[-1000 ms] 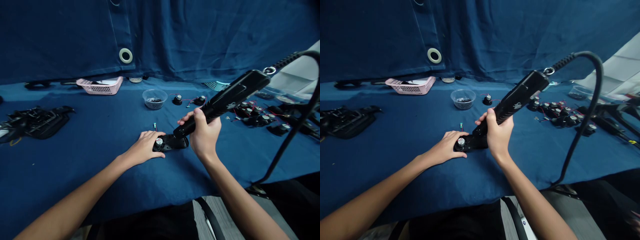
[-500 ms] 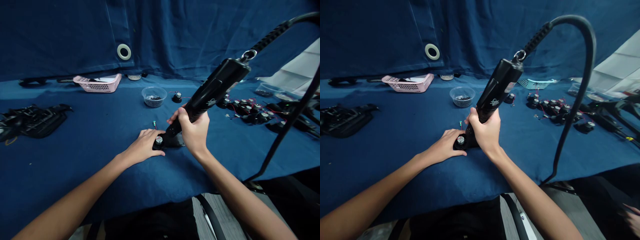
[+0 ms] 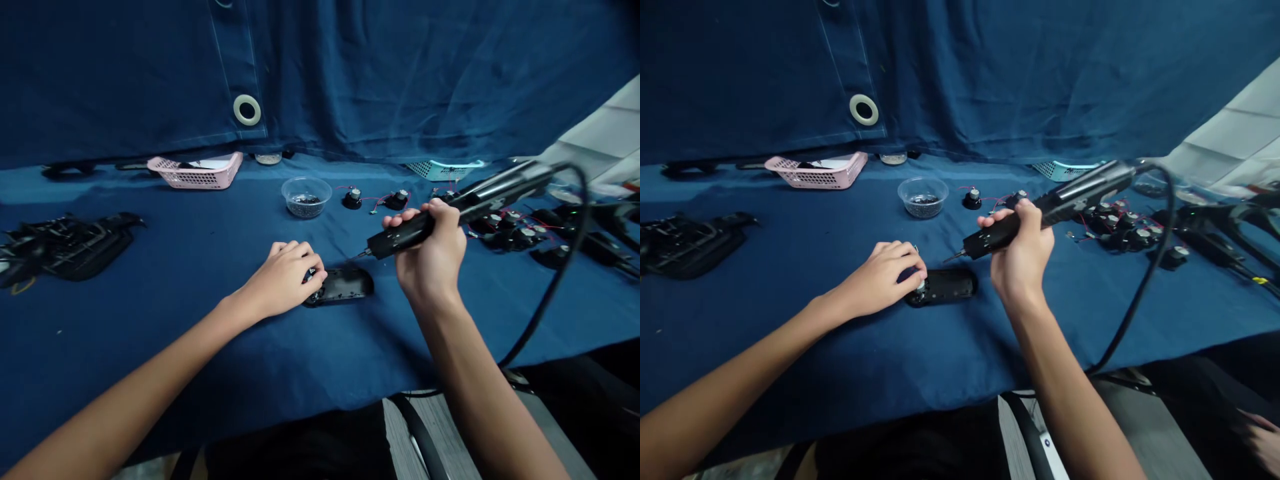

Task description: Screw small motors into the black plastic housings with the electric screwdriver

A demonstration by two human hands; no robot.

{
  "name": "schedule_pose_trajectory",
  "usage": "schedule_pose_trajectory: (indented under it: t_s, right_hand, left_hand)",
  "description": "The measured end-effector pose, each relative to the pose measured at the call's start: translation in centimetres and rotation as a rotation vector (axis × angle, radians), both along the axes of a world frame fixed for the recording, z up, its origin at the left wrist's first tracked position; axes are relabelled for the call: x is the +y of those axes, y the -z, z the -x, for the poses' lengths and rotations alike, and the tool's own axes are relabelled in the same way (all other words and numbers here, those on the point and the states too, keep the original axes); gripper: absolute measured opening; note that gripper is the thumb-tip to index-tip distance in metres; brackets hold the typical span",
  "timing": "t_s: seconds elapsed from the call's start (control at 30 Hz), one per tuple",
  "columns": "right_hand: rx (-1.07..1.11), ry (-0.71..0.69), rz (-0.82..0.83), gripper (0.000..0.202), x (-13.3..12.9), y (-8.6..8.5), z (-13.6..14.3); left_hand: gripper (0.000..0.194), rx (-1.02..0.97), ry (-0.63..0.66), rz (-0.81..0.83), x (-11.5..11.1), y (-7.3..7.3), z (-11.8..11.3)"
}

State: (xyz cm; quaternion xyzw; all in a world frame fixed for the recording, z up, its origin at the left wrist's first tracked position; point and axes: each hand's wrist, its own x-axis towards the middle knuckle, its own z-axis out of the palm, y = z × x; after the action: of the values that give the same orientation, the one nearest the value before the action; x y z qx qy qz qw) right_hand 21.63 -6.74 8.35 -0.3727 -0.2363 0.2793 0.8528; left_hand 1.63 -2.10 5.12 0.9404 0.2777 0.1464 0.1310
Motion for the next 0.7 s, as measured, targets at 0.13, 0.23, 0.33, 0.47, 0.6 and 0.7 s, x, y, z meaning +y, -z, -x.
schedule_pose_trajectory:
  t_s: [0.13,0.23,0.33,0.47,0.6,0.7]
  right_hand:
    - [0.429,-0.044,0.055,0.014,0.2,-0.1,-2.9]
    - [0.556,-0.052,0.072,0.013,0.3,0.6,-4.1]
    - [0.607,-0.069,0.076,0.012,0.3,1.6,-4.6]
    - [0.653,-0.1,0.069,0.01,0.1,2.3,-4.7]
    - [0.684,-0.122,0.065,0.008,0.0,2.4,-4.5]
    - [0.697,-0.133,0.066,0.009,0.0,2.4,-4.4]
  left_hand:
    - [0.027,0.189,0.042,-0.05,0.4,-1.0,-1.4]
    - [0.024,0.249,0.056,-0.116,0.1,-1.2,-2.1]
    - [0.019,0.304,0.064,-0.187,-0.4,-1.3,-2.5]
    - [0.018,0.356,0.046,-0.268,-1.1,-1.1,-2.7]
    - [0.017,0.392,-0.005,-0.312,-1.9,-0.8,-2.7]
    - [0.017,0.41,-0.043,-0.32,-2.2,-0.6,-2.7]
